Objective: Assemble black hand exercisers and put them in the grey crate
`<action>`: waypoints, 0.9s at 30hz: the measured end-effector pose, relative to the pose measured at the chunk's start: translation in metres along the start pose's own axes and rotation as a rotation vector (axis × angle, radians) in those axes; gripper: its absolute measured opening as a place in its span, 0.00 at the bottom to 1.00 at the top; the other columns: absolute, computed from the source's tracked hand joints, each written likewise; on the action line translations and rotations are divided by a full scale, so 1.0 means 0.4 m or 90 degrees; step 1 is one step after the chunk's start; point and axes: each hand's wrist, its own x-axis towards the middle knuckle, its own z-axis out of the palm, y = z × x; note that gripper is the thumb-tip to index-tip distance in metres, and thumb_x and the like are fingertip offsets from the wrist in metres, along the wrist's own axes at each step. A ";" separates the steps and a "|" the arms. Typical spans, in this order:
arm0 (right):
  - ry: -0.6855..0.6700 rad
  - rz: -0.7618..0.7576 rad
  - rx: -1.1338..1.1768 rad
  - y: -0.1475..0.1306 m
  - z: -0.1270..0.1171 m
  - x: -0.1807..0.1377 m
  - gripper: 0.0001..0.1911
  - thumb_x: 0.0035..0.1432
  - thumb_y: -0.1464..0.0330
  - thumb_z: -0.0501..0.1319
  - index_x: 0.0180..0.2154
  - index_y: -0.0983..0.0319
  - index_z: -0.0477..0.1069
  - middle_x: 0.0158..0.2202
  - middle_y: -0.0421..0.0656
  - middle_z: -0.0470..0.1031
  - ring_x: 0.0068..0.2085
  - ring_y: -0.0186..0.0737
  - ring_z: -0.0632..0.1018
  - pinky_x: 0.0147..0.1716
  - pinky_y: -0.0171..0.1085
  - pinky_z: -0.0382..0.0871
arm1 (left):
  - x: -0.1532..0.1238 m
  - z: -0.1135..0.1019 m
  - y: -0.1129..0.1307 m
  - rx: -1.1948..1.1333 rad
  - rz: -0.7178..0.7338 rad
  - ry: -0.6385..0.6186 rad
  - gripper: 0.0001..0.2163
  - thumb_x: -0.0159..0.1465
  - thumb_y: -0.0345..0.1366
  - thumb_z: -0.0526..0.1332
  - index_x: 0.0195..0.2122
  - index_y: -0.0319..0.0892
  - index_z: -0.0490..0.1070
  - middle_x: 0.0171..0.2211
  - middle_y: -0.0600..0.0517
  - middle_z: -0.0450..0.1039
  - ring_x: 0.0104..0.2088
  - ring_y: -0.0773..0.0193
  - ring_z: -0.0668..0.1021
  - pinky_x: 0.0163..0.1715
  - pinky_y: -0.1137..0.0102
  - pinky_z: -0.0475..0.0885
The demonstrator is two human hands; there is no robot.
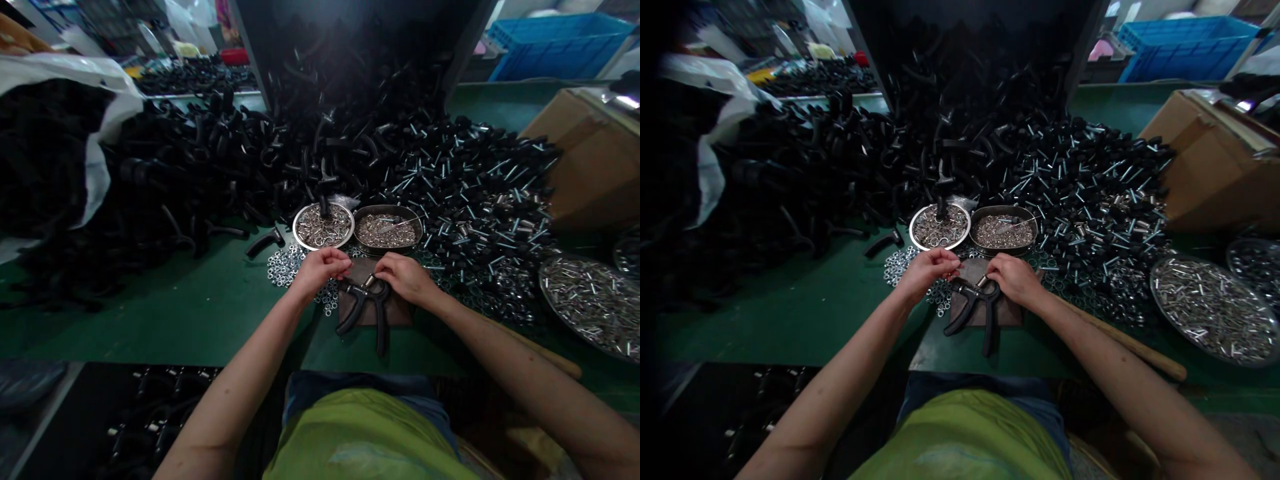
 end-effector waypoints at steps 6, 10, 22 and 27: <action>-0.064 0.037 -0.070 -0.021 -0.016 0.042 0.01 0.51 0.70 0.61 0.28 0.59 0.71 0.30 0.41 0.74 0.32 0.38 0.73 0.29 0.34 0.58 | -0.067 0.033 -0.038 0.262 0.115 -0.019 0.05 0.52 0.37 0.67 0.28 0.42 0.77 0.32 0.51 0.74 0.38 0.62 0.74 0.43 0.65 0.66; -0.068 0.035 -0.065 -0.020 -0.022 0.031 0.06 0.52 0.70 0.61 0.35 0.57 0.70 0.33 0.39 0.74 0.34 0.37 0.73 0.30 0.34 0.60 | -0.072 0.073 -0.058 0.400 0.181 -0.014 0.01 0.52 0.35 0.68 0.27 0.46 0.78 0.38 0.52 0.73 0.45 0.59 0.72 0.50 0.63 0.61; 0.135 0.126 -0.344 0.186 -0.014 -0.331 0.12 0.56 0.58 0.56 0.36 0.60 0.69 0.34 0.48 0.71 0.38 0.49 0.71 0.34 0.43 0.63 | -0.055 0.098 -0.087 0.445 0.170 -0.015 0.03 0.53 0.36 0.68 0.29 0.48 0.79 0.35 0.53 0.74 0.42 0.60 0.72 0.47 0.64 0.62; 0.164 0.169 -0.390 0.179 0.001 -0.331 0.14 0.60 0.60 0.52 0.37 0.62 0.69 0.34 0.50 0.73 0.37 0.51 0.72 0.33 0.44 0.62 | -0.049 0.111 -0.060 0.467 0.104 -0.027 0.02 0.52 0.34 0.67 0.27 0.46 0.77 0.34 0.54 0.74 0.40 0.60 0.73 0.46 0.65 0.63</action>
